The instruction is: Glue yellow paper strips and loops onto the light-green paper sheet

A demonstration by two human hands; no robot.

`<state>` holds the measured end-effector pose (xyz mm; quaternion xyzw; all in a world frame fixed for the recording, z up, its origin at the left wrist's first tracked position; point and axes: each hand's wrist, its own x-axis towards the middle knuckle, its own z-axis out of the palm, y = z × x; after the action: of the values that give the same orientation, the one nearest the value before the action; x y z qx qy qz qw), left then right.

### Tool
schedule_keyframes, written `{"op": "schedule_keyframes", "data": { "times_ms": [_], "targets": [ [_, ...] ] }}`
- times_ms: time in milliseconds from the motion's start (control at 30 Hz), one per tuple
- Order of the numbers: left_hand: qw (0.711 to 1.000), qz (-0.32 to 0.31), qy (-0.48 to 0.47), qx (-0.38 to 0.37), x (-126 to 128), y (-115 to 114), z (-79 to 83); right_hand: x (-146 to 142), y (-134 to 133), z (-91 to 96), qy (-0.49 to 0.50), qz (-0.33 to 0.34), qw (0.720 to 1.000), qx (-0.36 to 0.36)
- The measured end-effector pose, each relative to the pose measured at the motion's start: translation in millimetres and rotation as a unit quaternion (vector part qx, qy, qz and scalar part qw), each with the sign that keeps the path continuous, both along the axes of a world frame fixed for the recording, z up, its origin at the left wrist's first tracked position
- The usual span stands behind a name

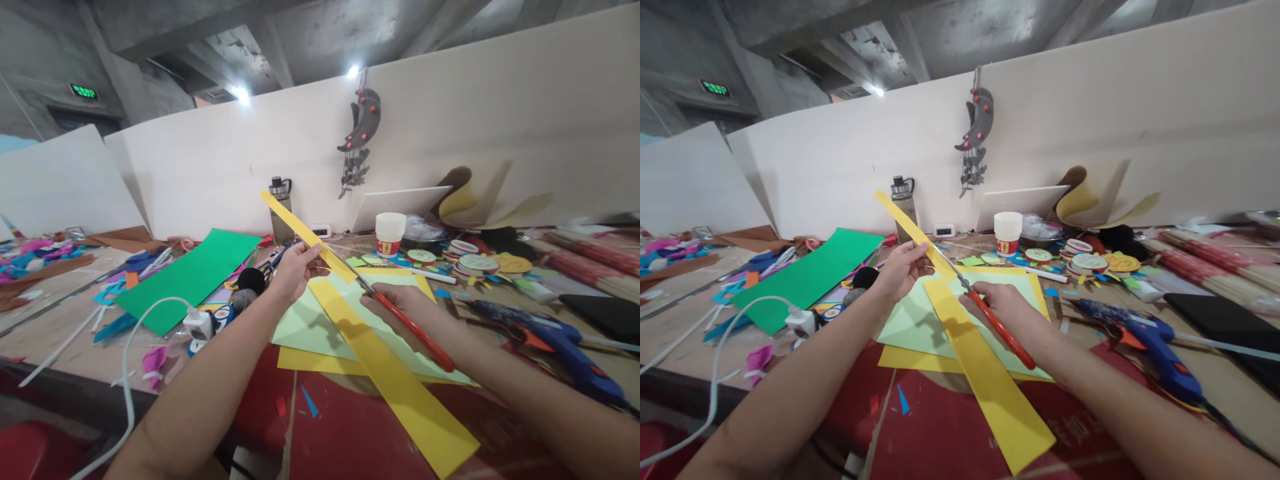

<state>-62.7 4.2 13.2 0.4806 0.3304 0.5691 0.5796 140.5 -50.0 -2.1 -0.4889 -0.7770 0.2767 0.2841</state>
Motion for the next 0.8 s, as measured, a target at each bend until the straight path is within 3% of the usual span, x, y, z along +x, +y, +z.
{"op": "schedule_keyframes", "data": {
  "times_ms": [233,800],
  "targets": [
    [1.000,-0.013,0.003,-0.006,8,-4,-3.5,4,8,-9.3,-0.018,0.022,0.998,0.055],
    [0.999,-0.032,0.008,-0.022,11,-8,-0.2,-3,1,0.5,0.003,-0.026,1.000,0.005]
  ]
}}
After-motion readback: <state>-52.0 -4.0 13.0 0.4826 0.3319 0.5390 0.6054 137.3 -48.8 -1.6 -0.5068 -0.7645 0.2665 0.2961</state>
